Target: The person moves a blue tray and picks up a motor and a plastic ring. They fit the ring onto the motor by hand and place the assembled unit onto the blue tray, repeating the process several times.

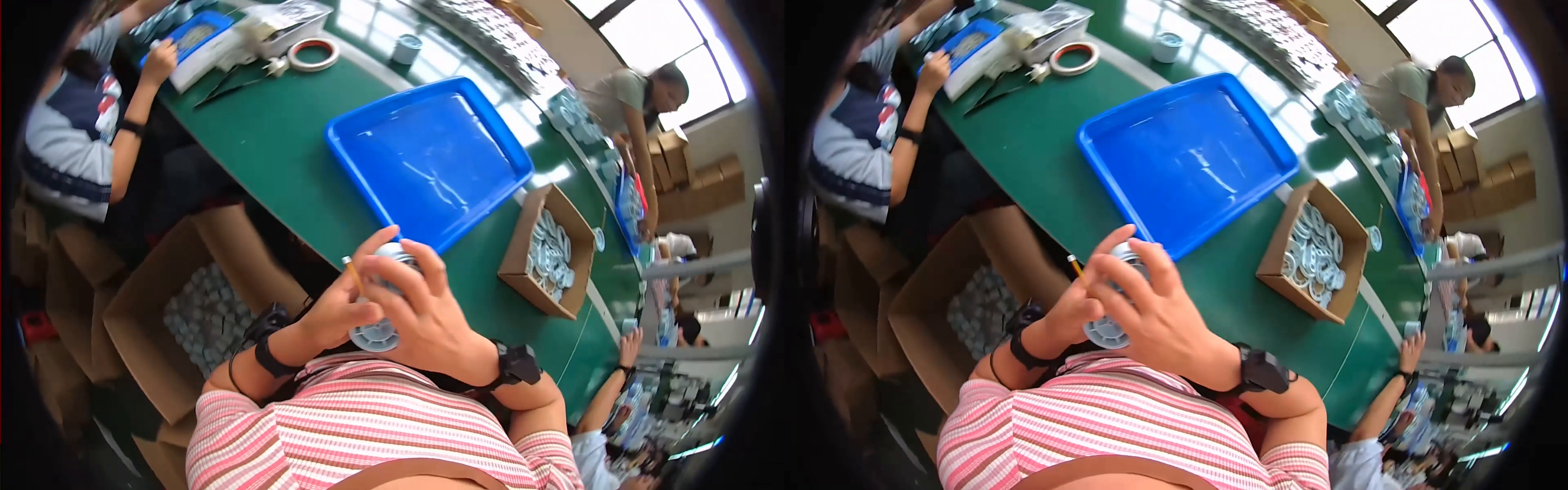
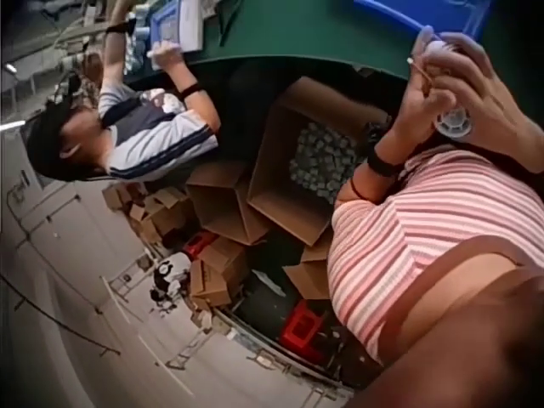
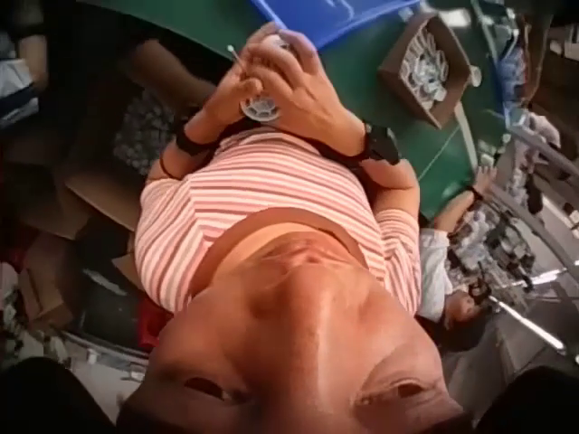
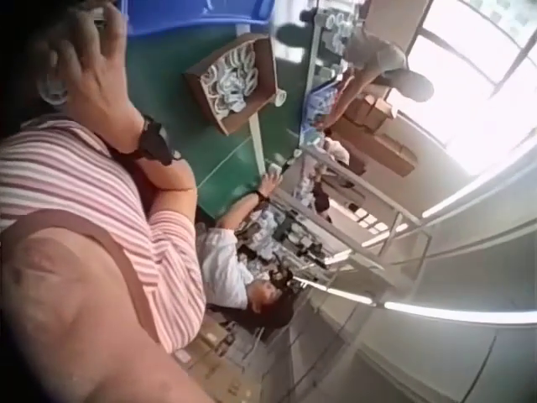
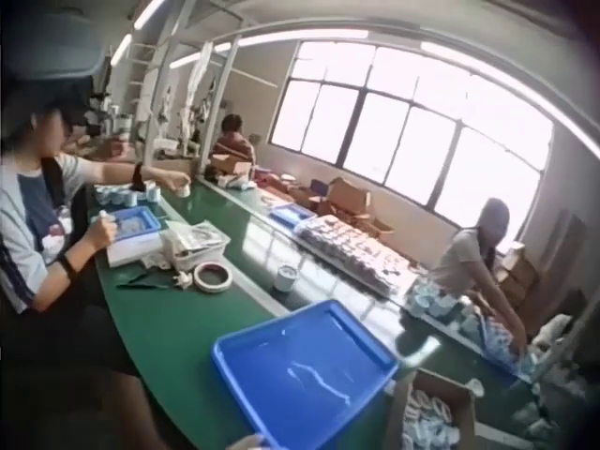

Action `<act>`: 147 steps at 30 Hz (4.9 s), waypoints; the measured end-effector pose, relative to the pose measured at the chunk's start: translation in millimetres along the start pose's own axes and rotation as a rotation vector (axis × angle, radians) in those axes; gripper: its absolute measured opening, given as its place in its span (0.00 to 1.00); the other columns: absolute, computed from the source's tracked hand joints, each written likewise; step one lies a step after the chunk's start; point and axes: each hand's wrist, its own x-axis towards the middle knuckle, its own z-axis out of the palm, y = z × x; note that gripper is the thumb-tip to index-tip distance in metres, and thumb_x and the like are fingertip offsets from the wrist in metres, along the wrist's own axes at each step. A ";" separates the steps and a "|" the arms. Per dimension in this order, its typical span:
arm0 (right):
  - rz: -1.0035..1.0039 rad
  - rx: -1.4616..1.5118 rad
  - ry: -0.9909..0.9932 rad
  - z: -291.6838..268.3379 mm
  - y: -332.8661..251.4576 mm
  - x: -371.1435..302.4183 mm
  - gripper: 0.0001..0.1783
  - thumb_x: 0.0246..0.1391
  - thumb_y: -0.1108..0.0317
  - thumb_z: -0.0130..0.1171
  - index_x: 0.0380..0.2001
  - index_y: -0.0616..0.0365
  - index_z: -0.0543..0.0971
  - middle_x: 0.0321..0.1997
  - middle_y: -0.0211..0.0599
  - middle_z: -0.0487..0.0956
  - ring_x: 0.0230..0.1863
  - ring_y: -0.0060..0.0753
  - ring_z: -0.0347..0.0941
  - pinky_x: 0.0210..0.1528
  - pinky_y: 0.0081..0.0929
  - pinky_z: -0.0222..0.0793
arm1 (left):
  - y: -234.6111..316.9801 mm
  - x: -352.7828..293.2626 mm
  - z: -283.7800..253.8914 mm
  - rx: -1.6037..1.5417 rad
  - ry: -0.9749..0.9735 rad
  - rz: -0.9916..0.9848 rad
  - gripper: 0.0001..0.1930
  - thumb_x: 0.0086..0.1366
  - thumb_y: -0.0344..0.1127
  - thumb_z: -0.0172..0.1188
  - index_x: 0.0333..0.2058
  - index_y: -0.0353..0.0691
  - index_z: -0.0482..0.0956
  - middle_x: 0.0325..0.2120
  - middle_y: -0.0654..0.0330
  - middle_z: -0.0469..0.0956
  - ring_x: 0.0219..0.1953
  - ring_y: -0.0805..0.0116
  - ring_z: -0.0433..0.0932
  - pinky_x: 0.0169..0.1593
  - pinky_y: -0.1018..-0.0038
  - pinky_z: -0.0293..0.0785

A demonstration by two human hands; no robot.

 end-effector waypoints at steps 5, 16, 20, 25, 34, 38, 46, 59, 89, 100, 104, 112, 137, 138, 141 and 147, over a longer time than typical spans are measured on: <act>0.033 0.151 0.050 27.7 -10.2 6.4 0.47 0.39 0.59 0.78 0.64 0.56 0.71 0.70 0.48 0.64 0.72 0.61 0.53 0.73 0.57 0.51 | 17.3 -15.2 -26.6 0.174 0.071 0.053 0.42 0.56 0.44 0.72 0.66 0.43 0.61 0.66 0.47 0.64 0.67 0.52 0.67 0.69 0.58 0.63; 0.064 0.188 0.365 -67.8 35.8 -63.5 0.23 0.50 0.72 0.71 0.51 0.57 0.80 0.62 0.45 0.73 0.62 0.52 0.71 0.62 0.45 0.70 | 130.9 -155.4 -178.6 0.332 0.383 -0.059 0.31 0.57 0.41 0.69 0.59 0.44 0.68 0.52 0.48 0.70 0.29 0.61 0.80 0.25 0.73 0.77; 0.293 0.145 0.639 -93.0 61.0 -99.6 0.13 0.54 0.80 0.65 0.43 0.61 0.83 0.47 0.41 0.82 0.47 0.41 0.80 0.50 0.31 0.75 | 117.6 -265.4 -316.4 0.306 1.160 -0.300 0.26 0.63 0.41 0.67 0.55 0.33 0.74 0.50 0.51 0.76 0.45 0.58 0.81 0.44 0.70 0.83; 0.590 0.009 0.729 -98.9 79.1 -159.5 0.09 0.56 0.80 0.64 0.42 0.62 0.83 0.39 0.40 0.84 0.41 0.35 0.82 0.46 0.26 0.76 | 95.9 -129.4 -275.3 0.717 1.131 -0.137 0.24 0.65 0.40 0.66 0.55 0.33 0.75 0.51 0.51 0.76 0.46 0.58 0.81 0.46 0.70 0.82; 0.954 -0.232 0.708 -143.5 158.9 -257.4 0.11 0.61 0.73 0.62 0.46 0.62 0.81 0.50 0.40 0.82 0.48 0.36 0.79 0.51 0.32 0.76 | 197.1 -20.5 -254.3 1.329 1.201 0.406 0.22 0.67 0.39 0.64 0.54 0.31 0.76 0.53 0.51 0.76 0.49 0.57 0.80 0.50 0.69 0.80; 0.921 -0.733 0.619 -152.0 211.7 -272.6 0.28 0.60 0.58 0.66 0.60 0.58 0.74 0.64 0.47 0.72 0.57 0.48 0.75 0.57 0.43 0.74 | 301.1 -44.6 -274.2 1.586 1.265 0.728 0.21 0.68 0.38 0.63 0.54 0.30 0.76 0.54 0.51 0.76 0.50 0.57 0.79 0.52 0.69 0.79; 1.644 -0.662 0.217 -164.1 265.7 -250.0 0.56 0.52 0.32 0.65 0.75 0.49 0.56 0.74 0.52 0.59 0.64 0.58 0.70 0.61 0.48 0.71 | 292.4 -82.1 -204.3 2.102 1.340 1.314 0.19 0.71 0.37 0.61 0.53 0.29 0.77 0.56 0.51 0.75 0.53 0.57 0.78 0.55 0.68 0.78; 1.504 -0.777 0.328 -160.9 303.8 -305.0 0.12 0.56 0.61 0.67 0.38 0.56 0.80 0.54 0.40 0.72 0.44 0.53 0.79 0.43 0.48 0.76 | 154.5 344.7 6.7 2.246 -0.094 0.311 0.23 0.69 0.51 0.62 0.55 0.43 0.80 0.59 0.45 0.74 0.59 0.45 0.76 0.60 0.59 0.73; 0.149 -0.201 0.378 -157.7 177.4 -75.7 0.13 0.53 0.61 0.71 0.25 0.56 0.78 0.44 0.35 0.76 0.35 0.40 0.77 0.35 0.33 0.73 | 15.7 288.4 89.6 0.436 -0.613 -0.620 0.29 0.71 0.51 0.61 0.63 0.44 0.67 0.47 0.54 0.79 0.38 0.60 0.82 0.38 0.65 0.83; 0.143 -0.275 0.527 -142.7 214.5 -69.0 0.28 0.56 0.47 0.68 0.48 0.55 0.72 0.48 0.41 0.77 0.43 0.46 0.78 0.39 0.40 0.72 | -12.0 310.1 87.7 0.009 -0.366 -0.760 0.22 0.72 0.47 0.57 0.58 0.41 0.70 0.42 0.52 0.81 0.38 0.58 0.85 0.33 0.61 0.86; 0.119 -0.272 0.631 -158.9 232.2 -80.3 0.29 0.56 0.45 0.68 0.50 0.55 0.73 0.48 0.40 0.77 0.45 0.47 0.78 0.41 0.39 0.73 | -19.2 335.7 106.8 0.147 -0.292 -0.766 0.22 0.71 0.45 0.59 0.56 0.38 0.71 0.42 0.51 0.81 0.38 0.60 0.85 0.33 0.63 0.87; 0.917 -0.241 1.237 -215.7 334.4 -233.7 0.14 0.65 0.64 0.57 0.48 0.62 0.77 0.40 0.44 0.81 0.42 0.39 0.79 0.48 0.35 0.74 | -4.1 377.0 161.7 0.279 -0.211 -0.528 0.19 0.70 0.40 0.60 0.54 0.37 0.71 0.46 0.47 0.79 0.43 0.56 0.85 0.33 0.64 0.88; 1.627 0.065 1.337 -232.6 423.7 -472.6 0.13 0.58 0.61 0.64 0.28 0.60 0.79 0.24 0.28 0.77 0.18 0.20 0.69 0.18 0.25 0.59 | -207.8 693.7 156.7 2.216 -0.940 0.867 0.34 0.55 0.40 0.72 0.60 0.50 0.69 0.49 0.49 0.71 0.54 0.47 0.76 0.50 0.57 0.78; 1.653 0.053 1.338 -237.6 422.0 -471.5 0.13 0.58 0.61 0.64 0.28 0.60 0.79 0.24 0.28 0.77 0.18 0.20 0.69 0.18 0.25 0.59 | -211.8 698.2 156.5 2.270 -0.959 0.878 0.34 0.56 0.41 0.71 0.61 0.50 0.68 0.49 0.50 0.72 0.55 0.48 0.75 0.52 0.58 0.77; 1.600 0.175 1.424 -238.4 417.9 -468.5 0.11 0.54 0.66 0.65 0.26 0.65 0.79 0.23 0.33 0.77 0.19 0.23 0.71 0.20 0.26 0.61 | -212.4 704.9 156.5 2.265 -0.962 0.856 0.31 0.59 0.44 0.69 0.60 0.51 0.69 0.49 0.51 0.72 0.55 0.49 0.74 0.52 0.59 0.78; 1.408 0.392 1.775 -220.9 427.2 -459.8 0.10 0.54 0.71 0.62 0.37 0.67 0.80 0.35 0.38 0.81 0.31 0.30 0.78 0.31 0.31 0.74 | -210.9 719.7 141.0 2.309 -0.922 0.917 0.28 0.60 0.50 0.69 0.59 0.57 0.73 0.52 0.57 0.72 0.56 0.56 0.75 0.50 0.58 0.78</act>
